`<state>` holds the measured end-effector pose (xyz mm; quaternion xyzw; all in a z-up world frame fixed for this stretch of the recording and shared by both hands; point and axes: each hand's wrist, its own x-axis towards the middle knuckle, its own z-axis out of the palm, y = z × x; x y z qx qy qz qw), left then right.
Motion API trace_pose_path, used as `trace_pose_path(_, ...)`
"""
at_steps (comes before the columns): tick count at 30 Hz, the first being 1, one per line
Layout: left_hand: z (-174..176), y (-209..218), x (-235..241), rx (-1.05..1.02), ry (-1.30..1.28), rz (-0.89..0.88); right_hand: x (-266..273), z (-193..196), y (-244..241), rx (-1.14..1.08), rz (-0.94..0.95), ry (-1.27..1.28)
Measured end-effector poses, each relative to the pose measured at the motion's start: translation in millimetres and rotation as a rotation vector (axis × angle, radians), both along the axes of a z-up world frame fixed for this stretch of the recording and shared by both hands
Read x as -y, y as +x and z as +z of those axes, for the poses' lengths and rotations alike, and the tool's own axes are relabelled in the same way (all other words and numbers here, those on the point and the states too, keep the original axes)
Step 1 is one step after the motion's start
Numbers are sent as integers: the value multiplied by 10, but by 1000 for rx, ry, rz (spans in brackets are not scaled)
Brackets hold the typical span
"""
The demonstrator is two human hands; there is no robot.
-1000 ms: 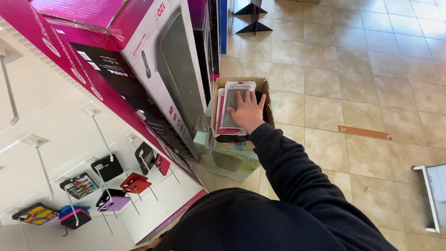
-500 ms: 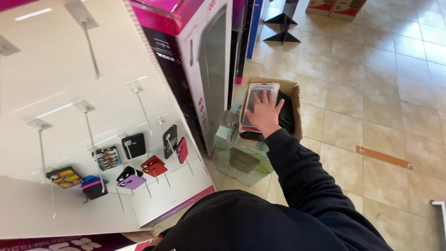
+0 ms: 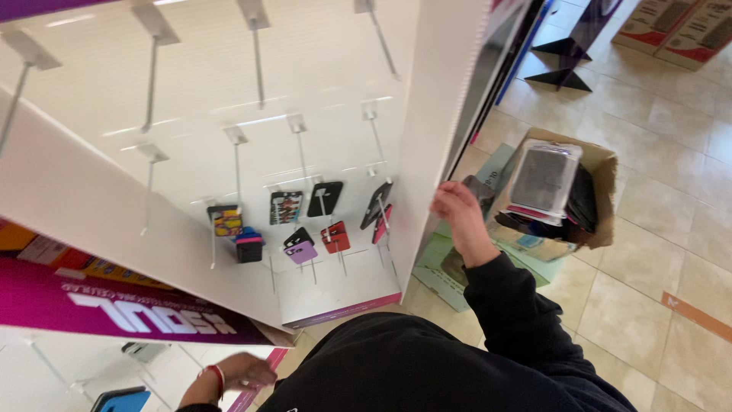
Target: The person picks up various phone cases and phone accessories from a display rack and a cardboard box, wiping each one with a small grey cloth before returning them.
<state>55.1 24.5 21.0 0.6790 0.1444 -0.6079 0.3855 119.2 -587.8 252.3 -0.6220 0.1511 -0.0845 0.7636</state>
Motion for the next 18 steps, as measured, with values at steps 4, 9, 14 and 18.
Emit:
trace_pose_path(4, 222, 468, -298, 405, -389, 581, -327, 48, -19, 166, -467, 150)
trace_pose_path(9, 1937, 530, 194, 417, -845, 943, -927, 261, -210, 202, -341, 460)
trace_pose_path(14, 2294, 546, 323, 362, -1340, 1181, -1475, 457, -323, 206, -83, 982)
trace_pose_path(18, 2624, 447, 394, 290, -1440, 1256, -1792, 661, -423, 210, -40, 1101)
